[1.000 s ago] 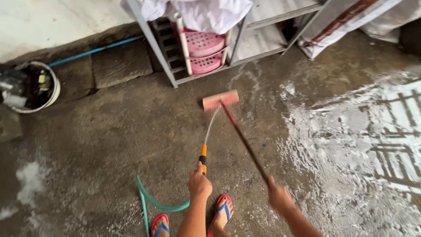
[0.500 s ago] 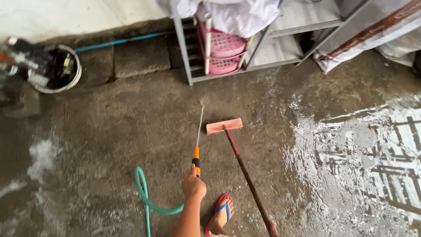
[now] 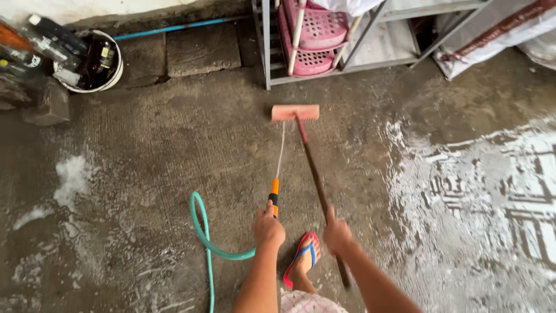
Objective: The person sprays water on a concrete floor with a hose and scrubs the surface using a long-handled brush.
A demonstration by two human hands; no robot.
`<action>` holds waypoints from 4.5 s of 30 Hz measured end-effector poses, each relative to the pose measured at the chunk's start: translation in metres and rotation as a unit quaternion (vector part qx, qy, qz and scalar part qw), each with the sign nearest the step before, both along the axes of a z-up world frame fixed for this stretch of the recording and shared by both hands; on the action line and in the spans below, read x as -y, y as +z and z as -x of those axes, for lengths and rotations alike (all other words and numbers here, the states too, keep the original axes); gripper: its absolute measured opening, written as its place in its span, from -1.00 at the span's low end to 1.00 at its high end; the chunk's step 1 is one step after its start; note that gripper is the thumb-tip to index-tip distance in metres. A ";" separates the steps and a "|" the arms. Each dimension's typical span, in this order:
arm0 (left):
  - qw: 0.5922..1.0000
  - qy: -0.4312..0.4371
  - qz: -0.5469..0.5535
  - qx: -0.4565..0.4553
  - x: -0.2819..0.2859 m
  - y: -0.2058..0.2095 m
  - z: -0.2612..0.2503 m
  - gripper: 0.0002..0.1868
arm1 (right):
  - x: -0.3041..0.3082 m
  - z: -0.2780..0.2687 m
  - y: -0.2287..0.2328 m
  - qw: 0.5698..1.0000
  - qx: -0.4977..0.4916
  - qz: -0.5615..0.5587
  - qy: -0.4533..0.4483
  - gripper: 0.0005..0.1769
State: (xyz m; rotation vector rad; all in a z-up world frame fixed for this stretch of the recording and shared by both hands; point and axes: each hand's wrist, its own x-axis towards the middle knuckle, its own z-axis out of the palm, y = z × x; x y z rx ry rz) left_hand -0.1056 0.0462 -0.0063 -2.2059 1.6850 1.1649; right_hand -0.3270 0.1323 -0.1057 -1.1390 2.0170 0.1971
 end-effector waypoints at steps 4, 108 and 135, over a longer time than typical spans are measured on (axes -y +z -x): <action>0.999 0.001 -0.047 -0.017 -0.039 0.007 -0.027 -0.28 | -0.153 -0.042 0.030 0.996 0.053 -0.068 -0.002 0.05; 0.782 0.621 -0.015 0.047 -0.096 0.098 -0.722 -0.28 | 0.216 -0.741 0.303 0.893 0.071 -0.032 0.443 -0.33; 0.552 0.834 0.002 0.018 0.047 0.163 -1.166 -0.55 | 0.320 -1.385 0.292 0.760 0.154 -0.031 0.630 -0.32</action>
